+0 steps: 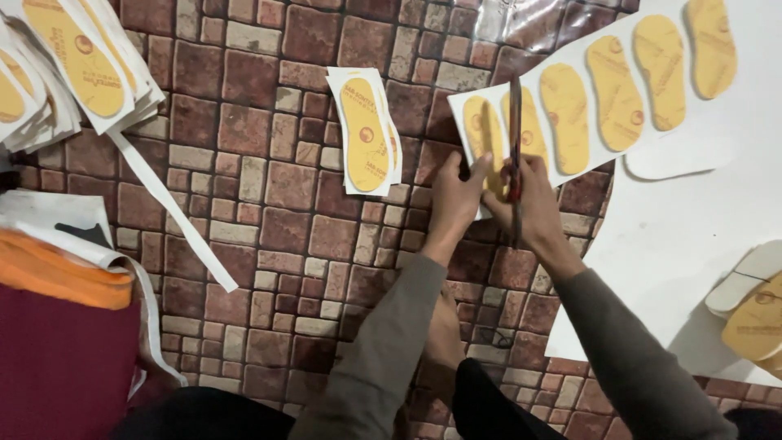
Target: The person arranges yellow insole cutouts on a white sheet and then uses scissors to cut them out individually. The person handles the insoles and scissors, cutting along the edges to separate each piece.
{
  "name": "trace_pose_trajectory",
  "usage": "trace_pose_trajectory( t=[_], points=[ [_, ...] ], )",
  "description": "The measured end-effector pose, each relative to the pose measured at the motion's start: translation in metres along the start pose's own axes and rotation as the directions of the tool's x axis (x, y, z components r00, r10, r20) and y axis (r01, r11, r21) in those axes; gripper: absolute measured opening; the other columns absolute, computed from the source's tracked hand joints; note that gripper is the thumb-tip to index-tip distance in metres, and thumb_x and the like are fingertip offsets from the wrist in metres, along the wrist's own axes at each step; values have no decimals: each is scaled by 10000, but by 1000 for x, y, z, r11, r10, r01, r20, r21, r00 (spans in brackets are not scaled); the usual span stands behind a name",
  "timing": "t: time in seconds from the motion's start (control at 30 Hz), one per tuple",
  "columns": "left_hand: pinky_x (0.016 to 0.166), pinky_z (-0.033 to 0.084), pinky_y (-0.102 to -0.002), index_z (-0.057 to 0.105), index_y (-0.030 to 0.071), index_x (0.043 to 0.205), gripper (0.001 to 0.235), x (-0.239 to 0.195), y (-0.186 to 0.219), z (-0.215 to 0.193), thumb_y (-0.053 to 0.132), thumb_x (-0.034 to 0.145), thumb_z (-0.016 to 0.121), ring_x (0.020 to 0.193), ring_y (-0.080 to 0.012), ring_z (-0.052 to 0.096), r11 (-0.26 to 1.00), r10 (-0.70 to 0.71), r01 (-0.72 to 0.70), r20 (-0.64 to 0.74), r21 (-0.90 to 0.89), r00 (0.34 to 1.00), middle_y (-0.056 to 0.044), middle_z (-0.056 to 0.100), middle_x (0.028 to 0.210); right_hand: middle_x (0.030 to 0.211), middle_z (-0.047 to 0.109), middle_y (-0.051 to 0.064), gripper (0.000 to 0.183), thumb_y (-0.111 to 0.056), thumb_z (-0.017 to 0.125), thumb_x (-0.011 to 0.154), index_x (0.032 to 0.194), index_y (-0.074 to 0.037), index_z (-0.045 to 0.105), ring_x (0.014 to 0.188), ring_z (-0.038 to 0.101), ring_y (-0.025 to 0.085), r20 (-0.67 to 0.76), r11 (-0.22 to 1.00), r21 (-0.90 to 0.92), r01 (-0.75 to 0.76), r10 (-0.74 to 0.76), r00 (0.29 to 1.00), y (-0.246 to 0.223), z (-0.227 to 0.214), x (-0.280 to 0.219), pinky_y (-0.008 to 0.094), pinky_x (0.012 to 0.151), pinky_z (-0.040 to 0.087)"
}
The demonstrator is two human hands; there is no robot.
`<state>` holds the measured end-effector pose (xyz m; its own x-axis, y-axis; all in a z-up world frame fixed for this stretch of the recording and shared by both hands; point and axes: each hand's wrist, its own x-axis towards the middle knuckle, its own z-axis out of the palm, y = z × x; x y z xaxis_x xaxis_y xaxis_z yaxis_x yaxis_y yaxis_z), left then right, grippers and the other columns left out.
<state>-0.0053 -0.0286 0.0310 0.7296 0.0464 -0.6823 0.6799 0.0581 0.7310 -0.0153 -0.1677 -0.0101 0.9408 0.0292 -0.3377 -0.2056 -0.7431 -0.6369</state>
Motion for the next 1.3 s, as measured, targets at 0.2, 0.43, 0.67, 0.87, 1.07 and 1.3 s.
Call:
trace_pose_trajectory(
  t=[0.2,0.43,0.67,0.87,1.07,1.3],
  points=[
    [684,586,-469,713,119,1135,263,37,-27,-16,299,945,695,844,-353,776,968,252,-247,-203,50,946,-164,770,874,949,541,219,328,-338,817,908,993,-75,639,814,634,542,-47,988,91,126,-123,991,-31,-15,-48,536,772,482],
    [723,628,-415,597,75,1206,399,42,-38,-42,352,946,717,827,-304,765,977,208,-203,-78,70,975,-172,744,918,1156,725,293,583,-580,609,965,1208,-57,694,1155,672,481,389,879,168,-446,357,850,-11,4,-143,549,1003,478],
    [945,512,-624,379,91,1357,481,19,-9,-47,440,1035,456,1155,-503,652,977,137,-137,7,163,990,-346,680,1145,1020,671,207,545,-561,499,1030,1180,-54,631,954,646,334,511,800,304,-517,322,797,-20,9,-107,477,930,476],
    [919,513,-629,365,76,1370,502,36,-25,-48,451,1048,449,1103,-508,679,973,162,-168,51,155,985,-360,685,1093,664,565,126,604,-592,446,1063,854,-40,573,550,637,254,489,807,338,-483,288,823,5,21,-78,385,530,551],
    [912,512,-617,363,74,1365,468,34,-23,-47,410,1057,469,1093,-486,689,974,171,-179,62,141,983,-350,691,1074,738,623,200,668,-616,407,1065,926,-12,658,752,691,335,460,892,211,-400,270,846,0,15,-83,503,717,533],
    [926,517,-589,368,61,1359,479,35,-23,-52,398,1043,493,1100,-468,695,969,168,-180,83,172,982,-345,698,1103,633,556,134,590,-567,477,1045,771,-58,595,627,567,303,454,891,186,-414,295,840,-27,-2,-80,468,660,506]
  ],
)
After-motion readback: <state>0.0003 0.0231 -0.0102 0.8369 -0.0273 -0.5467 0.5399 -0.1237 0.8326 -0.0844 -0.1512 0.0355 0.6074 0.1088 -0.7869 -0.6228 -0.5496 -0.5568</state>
